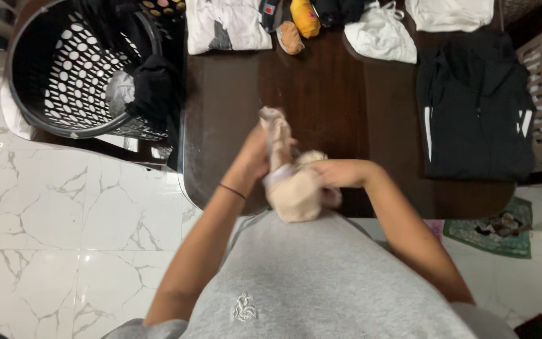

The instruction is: The person folds several garments on a wooden table, including a light blue shirt, a beige top, a white tank top, a striped shirt, and a black garment. Each item is smoothed, folded into a compact rectangle, and placed into a nearby laundry basket.

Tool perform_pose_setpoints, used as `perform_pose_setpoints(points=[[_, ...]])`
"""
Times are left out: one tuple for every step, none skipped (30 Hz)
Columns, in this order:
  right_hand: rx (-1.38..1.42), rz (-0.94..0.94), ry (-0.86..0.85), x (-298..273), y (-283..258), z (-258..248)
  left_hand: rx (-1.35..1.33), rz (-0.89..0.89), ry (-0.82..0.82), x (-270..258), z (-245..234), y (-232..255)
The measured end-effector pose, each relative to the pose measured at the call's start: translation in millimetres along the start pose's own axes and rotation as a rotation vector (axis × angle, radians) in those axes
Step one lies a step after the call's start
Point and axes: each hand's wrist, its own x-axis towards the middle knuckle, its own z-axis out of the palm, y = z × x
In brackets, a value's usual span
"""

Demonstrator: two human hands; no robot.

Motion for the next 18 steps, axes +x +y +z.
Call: perform_pose_setpoints(points=[[-0.187, 0.142, -0.002, 6.3, 4.4, 1.6, 0.031, 0.054, -0.102, -1.2, 0.8, 10.1], [-0.401, 0.192, 0.097, 12.4, 6.4, 0.7, 0.065, 0.115, -0.206, -2.7, 1.2, 24.9], [-0.654, 0.197, 0.229, 19.7, 6.1, -0.4, 0.097, 0.176, -0.310, -6.0, 3.7, 37.4], [-0.912, 0.151, 0.360, 22.1, 4.5, -2.5, 0.391, 0.241, -0.445, -10.3, 6.4, 48.6], [-0.886, 0.044, 0.573, 18.3, 3.2, -4.1, 0.687, 0.300, -0.576, -13.9, 8.3, 58.8], [-0.852, -0.067, 0.784, 10.9, 1.7, -6.7, 0.989, 0.356, -0.700, -15.9, 9.0, 65.8], [-0.808, -0.179, 0.994, 7.0, -0.1, -8.1, 1.444, 0.181, -0.637, -19.0, 9.8, 60.8], [-0.887, -0.167, 0.915, 5.7, -1.6, -11.0, 1.883, -0.025, -0.547, -24.9, 9.2, 44.2], [-0.966, -0.155, 0.834, 4.2, -3.3, -17.2, 2.305, -0.263, -0.427, -26.7, 2.9, 31.1], [-1.043, -0.144, 0.755, 4.6, -4.6, -20.5, 2.287, -0.148, -0.379, -22.5, -8.7, 25.5], [-1.157, -0.175, 0.688, 6.5, -4.0, -16.9, 2.264, -0.035, -0.330, -17.7, -22.0, 21.2], [-1.270, -0.199, 0.621, 6.6, -2.1, -10.6, 2.235, 0.080, -0.288, -12.8, -34.5, 19.2], [-1.380, -0.222, 0.551, 6.7, -1.9, -6.1, 2.343, 0.100, -0.255, -10.5, -46.2, 23.4], [-1.354, -0.132, 0.532, 4.1, -2.9, -4.5, 2.450, 0.121, -0.218, -11.1, -54.1, 30.1], [-1.327, -0.041, 0.514, -0.1, -4.5, -3.6, 2.557, 0.145, -0.179, -11.9, -55.8, 35.0], [-1.299, 0.048, 0.496, -2.3, -7.1, -3.0, 2.529, -0.045, -0.103, -12.3, -52.2, 35.9], [-1.303, -0.021, 0.565, -1.7, -9.8, -1.7, 2.489, -0.232, -0.026, -13.5, -46.8, 34.8], [-1.306, -0.092, 0.632, -0.4, -12.3, -1.2, 2.437, -0.416, 0.054, -14.6, -41.3, 32.0]])
